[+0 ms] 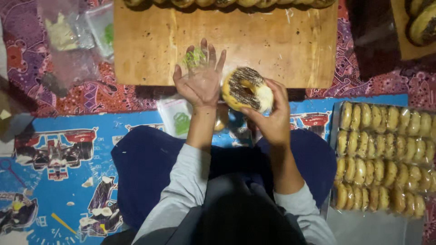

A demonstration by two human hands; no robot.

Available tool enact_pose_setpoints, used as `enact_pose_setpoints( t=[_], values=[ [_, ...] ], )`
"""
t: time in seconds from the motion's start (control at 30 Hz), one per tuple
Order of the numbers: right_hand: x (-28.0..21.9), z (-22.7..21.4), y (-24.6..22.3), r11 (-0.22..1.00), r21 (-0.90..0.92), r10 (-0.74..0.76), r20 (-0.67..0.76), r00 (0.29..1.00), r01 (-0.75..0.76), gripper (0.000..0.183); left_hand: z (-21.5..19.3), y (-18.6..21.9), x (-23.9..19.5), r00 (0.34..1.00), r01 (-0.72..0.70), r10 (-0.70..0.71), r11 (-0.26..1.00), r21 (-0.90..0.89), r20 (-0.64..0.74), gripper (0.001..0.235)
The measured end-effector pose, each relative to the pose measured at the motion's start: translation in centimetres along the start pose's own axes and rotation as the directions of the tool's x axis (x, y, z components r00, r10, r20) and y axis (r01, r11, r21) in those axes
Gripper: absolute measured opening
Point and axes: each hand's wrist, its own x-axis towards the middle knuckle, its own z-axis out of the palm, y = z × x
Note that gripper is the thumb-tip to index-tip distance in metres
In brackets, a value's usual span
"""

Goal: The person sits on a patterned mat and repeatedly picks up ring-shaped pastries from a wooden board, places them into clear plastic bags, and sets the packaged pastries onto a tray. The person handles the pastries one at a time throughout the clip.

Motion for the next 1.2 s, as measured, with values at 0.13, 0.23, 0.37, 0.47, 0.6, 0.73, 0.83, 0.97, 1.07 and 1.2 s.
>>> enact_pose_setpoints(
  t=[0.13,0.23,0.37,0.47,0.6,0.73,0.83,0.97,1.07,1.2],
  values=[
    [-2.0,-0.2,-0.7,0.999,0.008,-0.042,-0.063,0.997,0.042,0.075,1.4,-0.3,-0.7,0.998,-0.021,0.021,1.000,-0.005,0.054,0.057],
    [-2.5,1.6,-0.7,0.968,-0.198,-0.163,-0.034,0.986,0.153,0.076,2.1,-1.7,-2.8,0.976,0.020,-0.057,0.985,0.174,0.209,0.060],
    [-2.1,4.3,-1.6,0.940,-0.284,-0.229,-0.112,0.967,0.189,0.075,3.2,-1.6,-3.6,0.974,0.038,-0.087,0.972,0.230,0.209,0.084],
    [-1.7,5.5,-1.6,0.890,-0.405,-0.280,-0.127,0.951,0.208,0.072,2.9,-2.3,-4.9,0.981,0.129,-0.161,0.960,0.250,0.112,0.099],
    [-0.4,5.5,-0.7,0.879,-0.462,-0.224,-0.181,0.958,0.118,0.072,2.2,-5.2,-9.0,0.982,0.145,0.007,0.611,0.779,-0.189,0.098],
    [0.5,5.2,0.2,0.815,-0.551,-0.307,-0.151,0.940,0.178,0.075,2.3,-3.4,-13.3,0.959,-0.114,0.222,-0.267,0.957,0.176,0.084],
    [-0.4,5.6,0.5,0.728,-0.649,-0.357,-0.088,0.930,0.219,0.074,3.4,-1.6,-14.5,0.933,-0.235,0.060,-0.645,0.728,0.354,0.042],
    [-1.2,6.2,0.2,0.936,-0.289,-0.207,0.010,0.978,0.201,0.074,6.7,0.2,-14.5,0.850,-0.515,-0.308,-0.659,0.548,0.429,0.018],
    [-1.9,7.1,-0.5,0.999,0.049,-0.025,0.173,0.985,0.017,0.068,8.9,4.4,-14.9,0.673,-0.682,-0.396,-0.660,0.317,0.624,0.052],
    [-3.2,9.6,-2.2,0.965,0.133,0.093,0.635,0.767,-0.228,0.066,9.9,11.8,-17.3,0.785,-0.591,-0.313,-0.634,0.498,0.535,0.035]
  ],
)
